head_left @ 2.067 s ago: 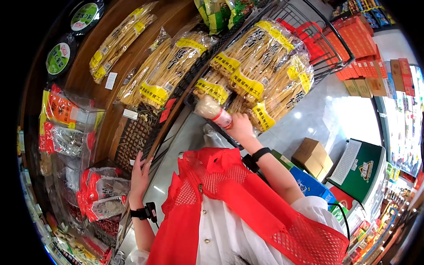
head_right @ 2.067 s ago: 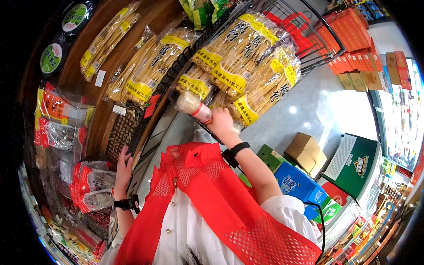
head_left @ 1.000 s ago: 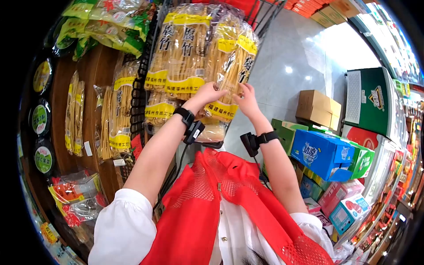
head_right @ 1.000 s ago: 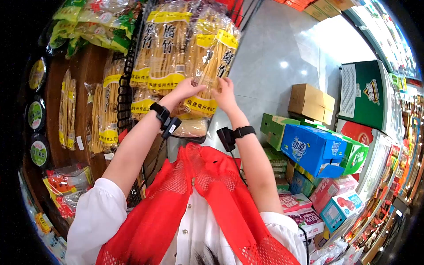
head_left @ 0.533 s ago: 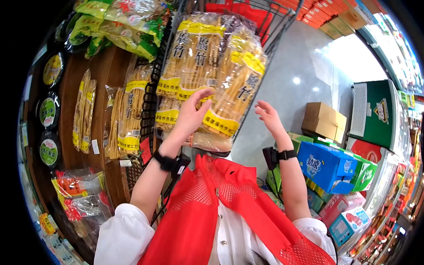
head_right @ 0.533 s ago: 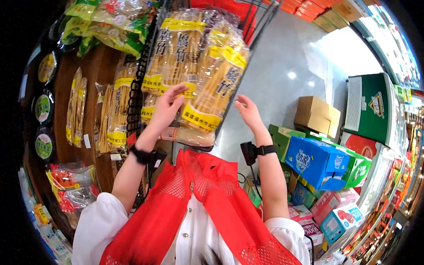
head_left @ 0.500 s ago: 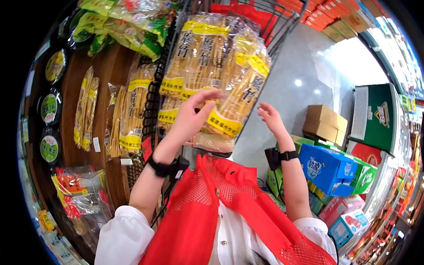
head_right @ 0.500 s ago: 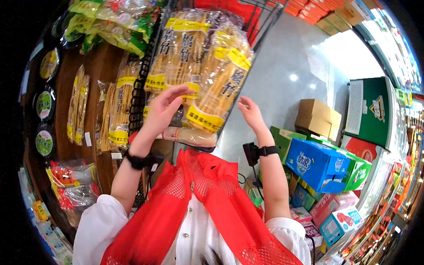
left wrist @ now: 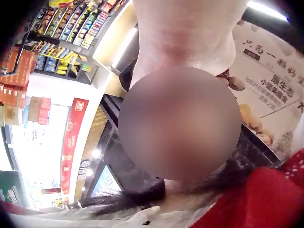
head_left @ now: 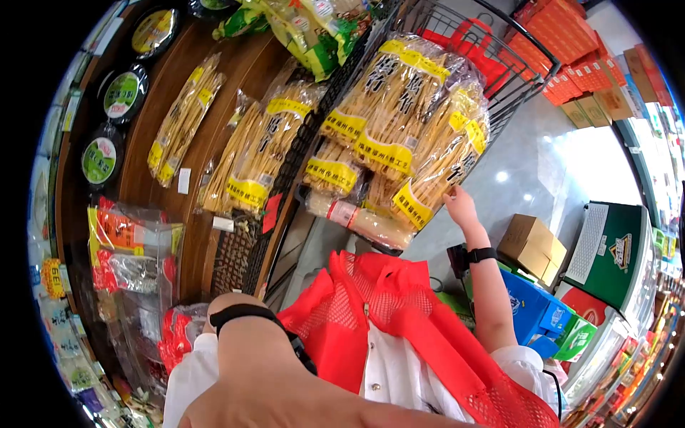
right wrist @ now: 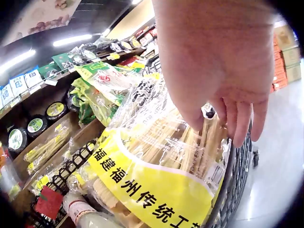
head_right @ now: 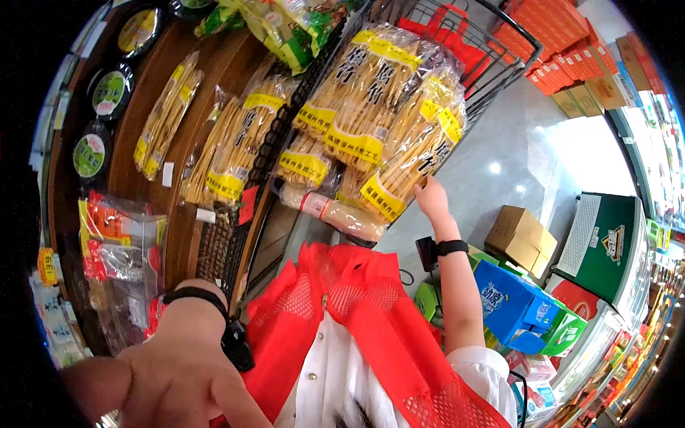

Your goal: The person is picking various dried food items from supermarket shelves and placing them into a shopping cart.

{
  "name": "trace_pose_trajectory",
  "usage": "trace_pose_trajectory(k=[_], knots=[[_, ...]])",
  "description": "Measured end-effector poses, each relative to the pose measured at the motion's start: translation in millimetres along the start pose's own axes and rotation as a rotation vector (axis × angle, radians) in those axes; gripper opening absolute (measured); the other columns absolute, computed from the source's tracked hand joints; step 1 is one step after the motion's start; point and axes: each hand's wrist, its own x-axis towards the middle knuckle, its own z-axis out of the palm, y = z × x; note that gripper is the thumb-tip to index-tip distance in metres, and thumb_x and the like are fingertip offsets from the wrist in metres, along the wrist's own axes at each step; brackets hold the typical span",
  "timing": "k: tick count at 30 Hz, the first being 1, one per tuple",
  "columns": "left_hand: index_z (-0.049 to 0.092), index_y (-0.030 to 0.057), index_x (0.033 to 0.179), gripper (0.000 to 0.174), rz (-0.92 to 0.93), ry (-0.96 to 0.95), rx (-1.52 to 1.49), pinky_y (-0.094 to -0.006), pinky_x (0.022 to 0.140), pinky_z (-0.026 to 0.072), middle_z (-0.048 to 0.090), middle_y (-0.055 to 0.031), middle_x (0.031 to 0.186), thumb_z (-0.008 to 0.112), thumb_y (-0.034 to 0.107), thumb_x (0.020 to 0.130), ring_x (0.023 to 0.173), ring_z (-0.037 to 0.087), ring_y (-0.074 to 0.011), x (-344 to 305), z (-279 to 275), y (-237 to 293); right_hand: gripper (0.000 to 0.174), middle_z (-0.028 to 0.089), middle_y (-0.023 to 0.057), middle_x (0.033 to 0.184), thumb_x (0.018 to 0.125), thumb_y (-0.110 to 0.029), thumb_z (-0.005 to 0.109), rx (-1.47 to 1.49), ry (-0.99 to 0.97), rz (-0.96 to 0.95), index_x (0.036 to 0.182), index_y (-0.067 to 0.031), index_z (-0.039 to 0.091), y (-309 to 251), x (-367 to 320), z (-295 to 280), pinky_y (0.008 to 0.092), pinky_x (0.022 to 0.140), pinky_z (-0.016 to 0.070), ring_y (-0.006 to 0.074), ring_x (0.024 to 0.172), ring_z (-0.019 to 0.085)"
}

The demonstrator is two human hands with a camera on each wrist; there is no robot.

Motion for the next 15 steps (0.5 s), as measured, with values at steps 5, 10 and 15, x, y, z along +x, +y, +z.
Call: trace_pose_trajectory(k=[5, 10, 15], knots=[[0.048, 0.0002, 0.101, 0.034, 0.007, 0.021, 0.120, -0.0372, 0.087, 0.0377, 0.053, -0.0152, 0.108, 0.048, 0.027, 0.081, 0.103, 0.049, -0.0189, -6, 11, 18, 0.040, 0.057, 0.0236, 0.098, 0.078, -0.024, 0.057, -0.039, -0.104, -0.078, 0.108, 0.0033, 0.050, -45, -18, -52, 0.0402, 0.077, 0.0447, 0.0371, 0.090, 0.056], [0.053, 0.0000, 0.094, 0.036, 0.250, 0.269, 0.505, -0.0385, 0.087, 0.0374, 0.052, -0.0139, 0.108, 0.052, 0.032, 0.079, 0.104, 0.047, -0.0174, -48, 11, 136, 0.031, 0.054, 0.0132, 0.114, 0.088, -0.009, 0.040, 0.159, 0.572, -0.613, 0.117, 0.0022, 0.047, -105, -45, -241, 0.0296, 0.092, 0.0373, 0.0201, 0.108, 0.049], [0.053, 0.0002, 0.096, 0.036, 0.437, 0.327, 0.735, -0.0387, 0.087, 0.0372, 0.052, -0.0138, 0.108, 0.051, 0.032, 0.079, 0.104, 0.047, -0.0177, -17, 56, 196, 0.029, 0.056, 0.0127, 0.109, 0.088, -0.009, 0.040, 0.165, 1.071, -0.675, 0.113, 0.0024, 0.050, -149, -154, -398, 0.0282, 0.088, 0.0397, 0.0186, 0.103, 0.053]])
